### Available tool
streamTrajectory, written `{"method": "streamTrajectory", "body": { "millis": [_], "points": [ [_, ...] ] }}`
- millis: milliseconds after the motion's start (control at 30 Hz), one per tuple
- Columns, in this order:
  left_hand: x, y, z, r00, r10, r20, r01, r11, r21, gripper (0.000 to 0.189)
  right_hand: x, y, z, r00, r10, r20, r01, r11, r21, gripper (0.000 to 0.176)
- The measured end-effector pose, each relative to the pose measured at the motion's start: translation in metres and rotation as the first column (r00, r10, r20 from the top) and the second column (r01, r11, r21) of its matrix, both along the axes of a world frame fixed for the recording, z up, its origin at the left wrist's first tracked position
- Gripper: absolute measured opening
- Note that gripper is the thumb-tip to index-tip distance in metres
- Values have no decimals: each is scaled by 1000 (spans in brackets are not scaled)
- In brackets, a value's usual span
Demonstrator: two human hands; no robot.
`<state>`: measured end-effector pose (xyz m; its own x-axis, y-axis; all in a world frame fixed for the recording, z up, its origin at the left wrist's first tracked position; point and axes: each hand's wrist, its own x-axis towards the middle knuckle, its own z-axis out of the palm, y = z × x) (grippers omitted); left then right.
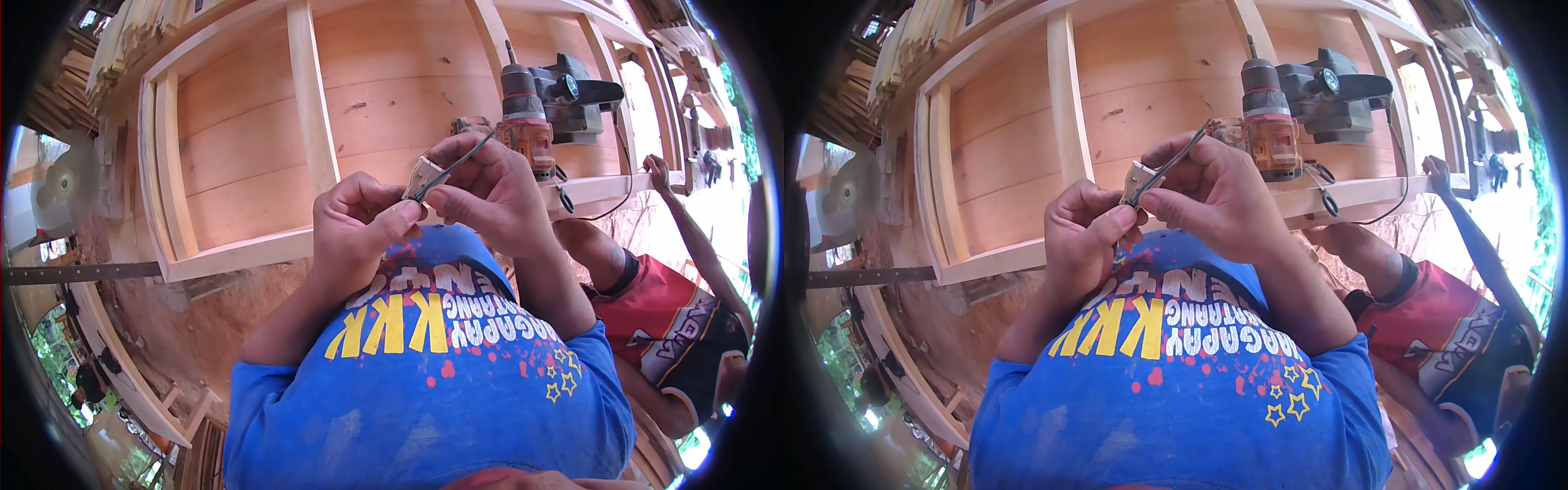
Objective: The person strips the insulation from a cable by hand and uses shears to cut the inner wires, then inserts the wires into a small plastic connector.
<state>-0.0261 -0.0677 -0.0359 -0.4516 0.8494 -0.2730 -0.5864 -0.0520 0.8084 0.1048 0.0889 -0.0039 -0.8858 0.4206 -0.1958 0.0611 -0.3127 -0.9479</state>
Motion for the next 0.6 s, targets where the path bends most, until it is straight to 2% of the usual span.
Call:
{"method": "streamTrajectory", "body": {
  "millis": [267,600],
  "points": [
    [-1,4,8,997,-42,-68,40,999,-30,19,-3,-6,-7,994,-72,-83,74,997,23,27],
    [1,3,4,998,-21,-62,23,999,30,17,-5,-7,-9,993,-95,-74,98,994,47,27]
  ]
}}
